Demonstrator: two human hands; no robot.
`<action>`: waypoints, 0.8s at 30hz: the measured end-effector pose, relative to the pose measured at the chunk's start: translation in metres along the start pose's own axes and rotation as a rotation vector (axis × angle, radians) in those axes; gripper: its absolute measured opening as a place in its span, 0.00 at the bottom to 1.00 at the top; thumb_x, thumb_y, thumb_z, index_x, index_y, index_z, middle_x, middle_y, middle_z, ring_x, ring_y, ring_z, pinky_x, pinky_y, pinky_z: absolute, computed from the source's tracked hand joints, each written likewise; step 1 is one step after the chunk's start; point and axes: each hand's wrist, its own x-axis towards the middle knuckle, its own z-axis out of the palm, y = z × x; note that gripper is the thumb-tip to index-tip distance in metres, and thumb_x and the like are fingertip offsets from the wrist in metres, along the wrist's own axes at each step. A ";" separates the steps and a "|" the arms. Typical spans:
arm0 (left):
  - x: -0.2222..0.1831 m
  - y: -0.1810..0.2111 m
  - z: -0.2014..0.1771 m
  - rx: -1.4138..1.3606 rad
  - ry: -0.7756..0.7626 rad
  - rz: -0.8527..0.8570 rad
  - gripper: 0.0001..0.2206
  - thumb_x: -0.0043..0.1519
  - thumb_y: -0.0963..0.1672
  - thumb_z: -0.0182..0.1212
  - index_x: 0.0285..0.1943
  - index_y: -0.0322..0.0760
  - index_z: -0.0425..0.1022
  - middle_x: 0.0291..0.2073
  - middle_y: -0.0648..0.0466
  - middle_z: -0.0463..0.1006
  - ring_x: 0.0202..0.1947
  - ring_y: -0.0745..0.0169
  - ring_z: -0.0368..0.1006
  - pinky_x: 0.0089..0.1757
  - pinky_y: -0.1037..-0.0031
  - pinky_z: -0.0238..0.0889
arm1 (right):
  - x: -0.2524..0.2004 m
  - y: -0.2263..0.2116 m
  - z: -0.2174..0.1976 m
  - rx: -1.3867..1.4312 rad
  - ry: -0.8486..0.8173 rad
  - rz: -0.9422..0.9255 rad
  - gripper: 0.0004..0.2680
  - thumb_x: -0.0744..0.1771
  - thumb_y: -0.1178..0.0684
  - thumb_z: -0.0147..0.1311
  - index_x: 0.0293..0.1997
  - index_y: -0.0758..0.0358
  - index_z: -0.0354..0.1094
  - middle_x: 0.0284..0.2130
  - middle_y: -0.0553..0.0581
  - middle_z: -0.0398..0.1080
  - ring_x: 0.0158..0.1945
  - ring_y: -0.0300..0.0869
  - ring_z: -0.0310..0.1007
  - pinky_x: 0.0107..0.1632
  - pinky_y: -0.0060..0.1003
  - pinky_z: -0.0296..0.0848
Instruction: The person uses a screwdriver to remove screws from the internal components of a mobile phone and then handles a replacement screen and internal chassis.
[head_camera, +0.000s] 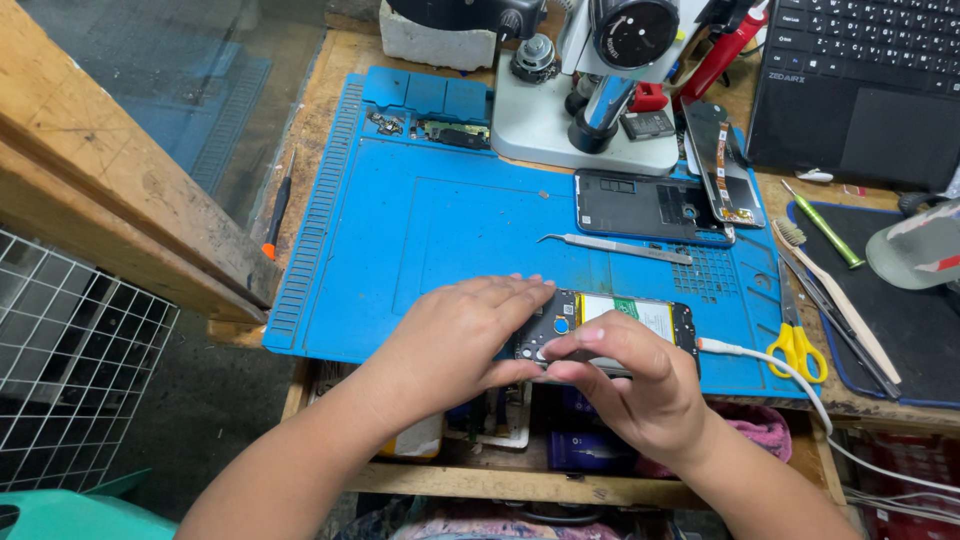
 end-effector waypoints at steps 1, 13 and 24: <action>0.000 0.000 -0.001 -0.005 -0.008 -0.004 0.32 0.54 0.51 0.70 0.65 0.30 0.70 0.59 0.42 0.76 0.59 0.42 0.72 0.55 0.58 0.65 | 0.000 -0.001 -0.001 -0.003 -0.026 0.015 0.22 0.67 0.65 0.61 0.64 0.56 0.52 0.42 0.59 0.77 0.42 0.46 0.81 0.45 0.37 0.78; 0.001 -0.005 -0.009 -0.085 -0.061 -0.060 0.40 0.48 0.52 0.75 0.68 0.29 0.65 0.58 0.40 0.76 0.59 0.41 0.70 0.56 0.58 0.63 | -0.003 0.000 -0.017 0.204 -0.128 0.173 0.23 0.66 0.73 0.51 0.66 0.56 0.55 0.48 0.62 0.75 0.51 0.48 0.81 0.50 0.37 0.84; 0.000 -0.004 -0.005 -0.046 -0.021 -0.068 0.38 0.48 0.51 0.74 0.66 0.29 0.67 0.57 0.40 0.76 0.58 0.40 0.71 0.54 0.57 0.64 | -0.004 -0.005 -0.005 -0.003 -0.060 0.073 0.21 0.66 0.70 0.56 0.62 0.54 0.53 0.42 0.59 0.75 0.46 0.50 0.79 0.53 0.44 0.78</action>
